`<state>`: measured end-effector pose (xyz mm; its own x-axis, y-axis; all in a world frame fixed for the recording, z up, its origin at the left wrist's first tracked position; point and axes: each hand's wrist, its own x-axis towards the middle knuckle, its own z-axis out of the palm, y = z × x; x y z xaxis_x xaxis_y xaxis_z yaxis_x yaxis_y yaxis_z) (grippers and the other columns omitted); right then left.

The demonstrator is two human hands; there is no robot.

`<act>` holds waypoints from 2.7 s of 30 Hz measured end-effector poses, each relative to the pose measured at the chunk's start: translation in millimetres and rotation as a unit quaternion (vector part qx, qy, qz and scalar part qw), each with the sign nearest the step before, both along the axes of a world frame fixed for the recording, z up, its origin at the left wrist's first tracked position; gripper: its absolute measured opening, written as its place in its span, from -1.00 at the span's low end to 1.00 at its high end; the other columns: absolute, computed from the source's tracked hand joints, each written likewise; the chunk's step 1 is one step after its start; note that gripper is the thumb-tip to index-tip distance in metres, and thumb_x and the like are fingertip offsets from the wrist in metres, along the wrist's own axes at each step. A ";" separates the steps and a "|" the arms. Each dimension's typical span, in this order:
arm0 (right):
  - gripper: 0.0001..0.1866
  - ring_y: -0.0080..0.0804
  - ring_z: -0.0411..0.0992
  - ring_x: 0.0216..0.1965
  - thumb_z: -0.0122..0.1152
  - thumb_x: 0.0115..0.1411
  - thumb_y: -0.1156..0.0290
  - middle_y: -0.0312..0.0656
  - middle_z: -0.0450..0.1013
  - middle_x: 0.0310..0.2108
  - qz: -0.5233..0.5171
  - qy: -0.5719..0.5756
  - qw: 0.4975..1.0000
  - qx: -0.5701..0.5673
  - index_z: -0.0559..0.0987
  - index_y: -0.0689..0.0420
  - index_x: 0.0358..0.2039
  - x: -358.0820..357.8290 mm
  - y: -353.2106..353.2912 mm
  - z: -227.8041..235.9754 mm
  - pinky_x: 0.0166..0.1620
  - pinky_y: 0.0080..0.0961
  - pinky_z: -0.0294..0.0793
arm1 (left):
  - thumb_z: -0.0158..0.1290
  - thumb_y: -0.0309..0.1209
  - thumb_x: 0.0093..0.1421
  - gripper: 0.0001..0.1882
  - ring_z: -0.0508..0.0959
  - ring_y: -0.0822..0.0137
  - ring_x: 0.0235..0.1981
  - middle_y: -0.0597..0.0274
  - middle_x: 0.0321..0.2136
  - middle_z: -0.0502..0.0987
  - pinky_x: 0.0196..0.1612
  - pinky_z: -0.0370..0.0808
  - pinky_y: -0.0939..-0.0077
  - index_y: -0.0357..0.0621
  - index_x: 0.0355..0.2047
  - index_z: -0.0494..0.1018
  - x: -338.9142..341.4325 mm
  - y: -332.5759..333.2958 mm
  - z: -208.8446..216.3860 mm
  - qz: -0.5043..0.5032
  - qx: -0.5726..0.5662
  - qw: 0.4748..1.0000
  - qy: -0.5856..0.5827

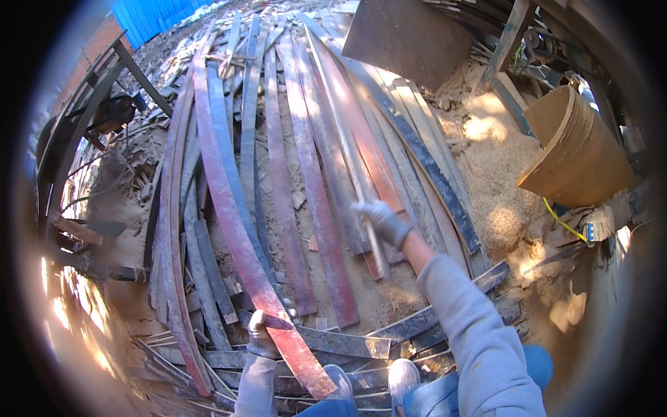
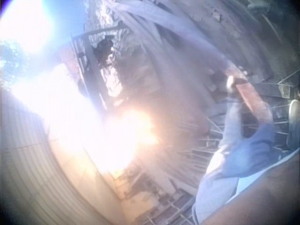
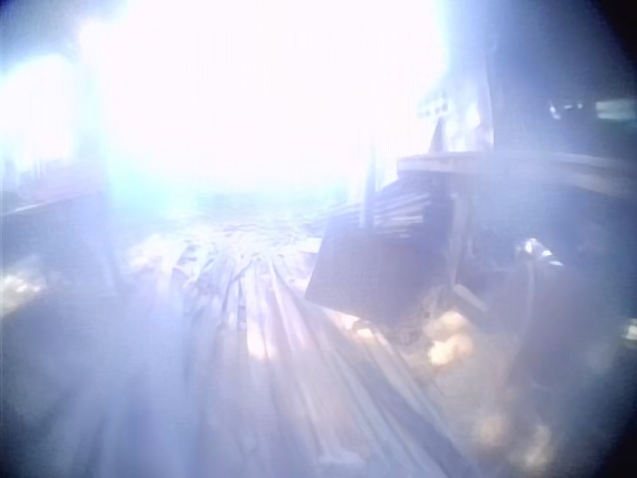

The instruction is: The person sorts and stacks wooden planks in a cluttered workshop. They pick up planks from a pile, place them on a workbench, and arrange them into neat stacks. The person also moves between the workbench and the floor to gather more planks.

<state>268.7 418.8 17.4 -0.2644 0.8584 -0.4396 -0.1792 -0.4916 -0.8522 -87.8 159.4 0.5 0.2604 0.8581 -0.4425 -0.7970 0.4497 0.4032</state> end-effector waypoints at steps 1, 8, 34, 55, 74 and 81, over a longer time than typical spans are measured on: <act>-0.27 -0.30 0.58 -0.21 0.60 0.10 0.04 -0.10 0.58 -0.22 -0.007 -0.064 0.995 0.081 0.57 0.30 0.11 -23.4 -11.0 0.6 -0.09 -0.39 0.65 | 0.38 0.02 0.11 -0.15 0.72 -0.06 -0.09 -0.15 -0.06 0.67 0.06 0.69 -0.03 -0.29 0.26 0.43 5.0 1.0 1.2 0.004 -0.015 1.000 -0.003; 0.02 -0.13 0.55 0.12 0.68 -0.05 -0.01 0.09 0.57 0.09 0.009 -0.347 0.926 0.150 0.42 0.38 0.27 -111.2 -162.8 -8.3 0.19 -0.18 0.56 | 0.26 -0.09 0.28 -0.32 0.72 -0.07 -0.09 -0.14 -0.08 0.69 0.08 0.67 0.01 -0.38 0.21 0.47 15.0 3.8 7.4 0.034 -0.047 0.995 0.082; 0.23 0.21 0.50 0.23 0.41 0.15 -0.42 0.30 0.46 0.20 0.291 -0.298 0.870 0.265 0.20 0.33 0.46 -144.7 -202.8 47.5 0.30 -0.07 0.45 | 0.11 -0.03 0.44 -0.44 0.67 0.00 0.05 -0.05 0.09 0.64 0.20 0.60 -0.05 -0.31 0.13 0.52 3.4 -25.7 -65.1 0.123 0.037 0.991 0.033; -0.45 0.02 0.70 -0.07 0.39 0.17 -0.13 0.28 0.66 -0.19 0.128 -0.685 0.702 0.147 0.78 0.16 -0.18 64.8 -7.7 -91.8 0.01 0.00 0.66 | 0.37 0.19 0.18 0.19 0.59 -0.21 0.06 -0.15 0.19 0.50 0.08 0.61 -0.35 0.16 0.62 -0.05 14.9 -26.1 12.0 0.066 0.042 0.959 -0.274; 0.49 0.39 0.29 0.35 0.50 0.01 -0.37 0.50 -0.15 0.57 0.215 -0.675 0.703 0.057 -0.12 0.30 0.61 -154.6 -118.4 -70.5 0.28 0.22 0.39 | 0.34 0.08 0.27 0.05 0.51 -0.22 0.28 -0.14 0.33 0.38 0.30 0.55 -0.35 -0.26 0.51 0.09 26.3 -18.6 6.9 0.031 0.085 0.949 -0.300; 0.33 0.31 0.35 0.31 0.53 0.07 -0.03 0.51 -0.22 0.58 0.176 -0.651 0.737 0.047 -0.08 0.29 0.61 -208.9 -135.8 -82.7 0.18 0.15 0.49 | 0.30 0.11 0.31 0.06 0.47 -0.25 0.33 -0.19 0.41 0.30 0.36 0.46 -0.40 -0.28 0.53 0.05 23.3 -19.6 2.7 0.027 0.093 0.953 -0.288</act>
